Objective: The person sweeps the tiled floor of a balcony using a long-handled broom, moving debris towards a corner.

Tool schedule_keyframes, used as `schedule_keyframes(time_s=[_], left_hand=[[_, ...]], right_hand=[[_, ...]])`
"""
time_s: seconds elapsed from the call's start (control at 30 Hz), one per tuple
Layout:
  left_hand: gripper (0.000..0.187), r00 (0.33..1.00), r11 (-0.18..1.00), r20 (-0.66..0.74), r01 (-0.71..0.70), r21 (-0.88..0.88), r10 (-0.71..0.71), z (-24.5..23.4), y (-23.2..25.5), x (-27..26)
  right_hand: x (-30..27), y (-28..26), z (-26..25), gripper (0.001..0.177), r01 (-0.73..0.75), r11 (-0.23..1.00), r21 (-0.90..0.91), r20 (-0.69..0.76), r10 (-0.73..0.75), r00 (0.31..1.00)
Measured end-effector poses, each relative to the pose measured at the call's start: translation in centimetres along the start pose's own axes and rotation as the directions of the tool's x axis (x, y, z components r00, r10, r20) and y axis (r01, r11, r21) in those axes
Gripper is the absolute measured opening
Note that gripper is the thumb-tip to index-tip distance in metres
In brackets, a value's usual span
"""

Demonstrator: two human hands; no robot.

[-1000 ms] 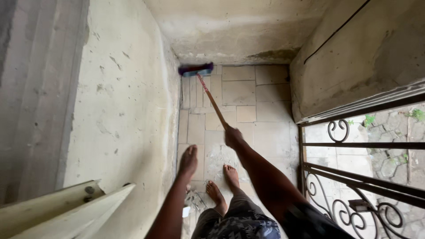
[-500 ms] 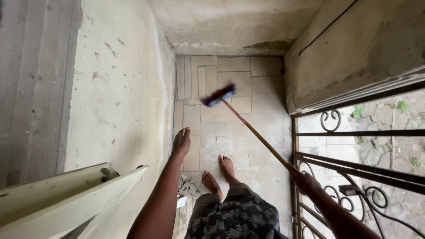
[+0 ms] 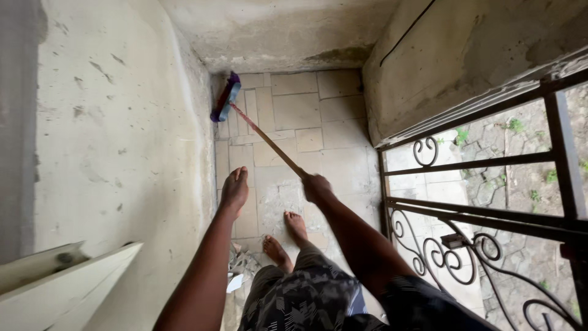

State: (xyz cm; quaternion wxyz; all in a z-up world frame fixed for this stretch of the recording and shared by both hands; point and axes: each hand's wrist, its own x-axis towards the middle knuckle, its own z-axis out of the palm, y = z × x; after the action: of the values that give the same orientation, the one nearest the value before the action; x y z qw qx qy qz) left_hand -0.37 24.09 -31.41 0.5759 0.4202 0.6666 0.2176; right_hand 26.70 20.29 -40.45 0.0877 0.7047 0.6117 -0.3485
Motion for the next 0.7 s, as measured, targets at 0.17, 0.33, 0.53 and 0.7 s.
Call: schedule_keyframes(time_s=[0.17,0.33,0.53,0.7], left_hand=[[0.062,0.995,0.994,-0.01,0.097,0.052,-0.097,1.2,1.1,-0.1],[0.058,1.0,0.996,0.016,0.023,0.083,-0.024,4.0,1.1,0.5],[0.052,0.999,0.997,0.035,-0.031,0.077,0.028,6.5,-0.3,0.9],[0.055,0.995,0.992,0.088,-0.061,0.107,0.052,7.0,0.0,0.6]], right_hand=[[2.9,3.9,-4.1,0.053,-0.04,0.991,-0.129,0.038,0.045,0.998],[-10.1,15.7,-1.3,0.059,0.019,0.967,-0.255,0.065,-0.003,0.998],[-29.4,23.7,1.5,0.052,-0.305,0.951,0.044,0.083,0.301,0.95],[-32.7,21.8,2.8,0.052,-0.397,0.9,0.178,0.153,0.374,0.915]])
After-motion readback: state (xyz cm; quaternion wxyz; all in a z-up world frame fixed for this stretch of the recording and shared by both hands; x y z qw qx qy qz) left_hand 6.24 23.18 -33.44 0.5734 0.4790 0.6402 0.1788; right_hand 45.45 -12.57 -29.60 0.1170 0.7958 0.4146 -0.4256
